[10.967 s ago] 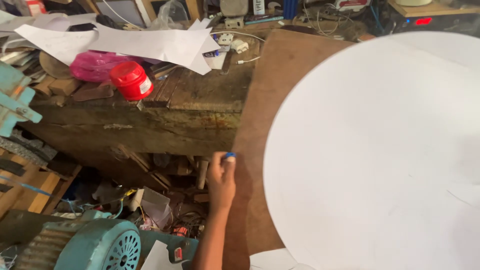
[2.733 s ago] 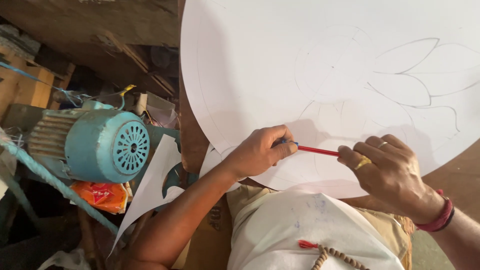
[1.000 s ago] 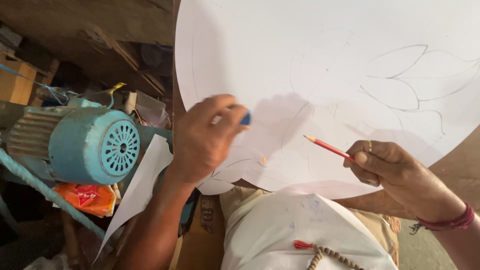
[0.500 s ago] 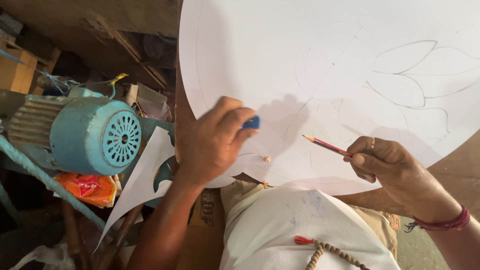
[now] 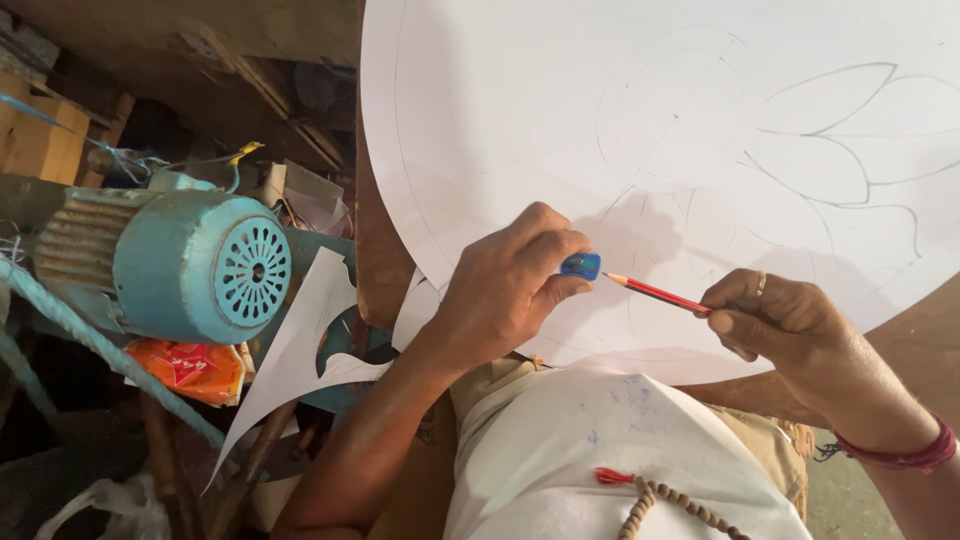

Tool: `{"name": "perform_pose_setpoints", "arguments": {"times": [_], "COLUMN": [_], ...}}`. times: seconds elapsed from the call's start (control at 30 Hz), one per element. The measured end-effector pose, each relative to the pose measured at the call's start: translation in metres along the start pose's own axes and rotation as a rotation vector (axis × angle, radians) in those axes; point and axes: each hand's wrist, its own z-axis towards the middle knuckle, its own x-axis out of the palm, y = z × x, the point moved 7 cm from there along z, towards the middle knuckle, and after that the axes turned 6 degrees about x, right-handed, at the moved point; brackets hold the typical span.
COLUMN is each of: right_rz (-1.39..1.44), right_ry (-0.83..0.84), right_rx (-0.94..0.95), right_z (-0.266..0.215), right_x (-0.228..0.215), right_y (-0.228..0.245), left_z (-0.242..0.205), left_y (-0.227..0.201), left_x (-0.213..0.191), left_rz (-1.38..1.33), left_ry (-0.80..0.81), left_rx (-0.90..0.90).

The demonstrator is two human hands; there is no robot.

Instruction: The recorder is tracing and drawing leaf-like templates onto a large circular piece of white cardstock or plastic using a pencil.

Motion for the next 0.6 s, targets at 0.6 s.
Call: {"name": "perform_pose_setpoints", "arguments": {"times": [0.6], "right_rz": [-0.670], "right_ry": [-0.197], "right_rx": [-0.229], "right_z": [-0.008], "right_x": [0.010], "right_y": [0.024], "left_z": [-0.001], "left_y": [0.001], "left_x": [0.037], "left_rz": [0.018], "left_ry": [0.308], "left_rx": [-0.124]}}
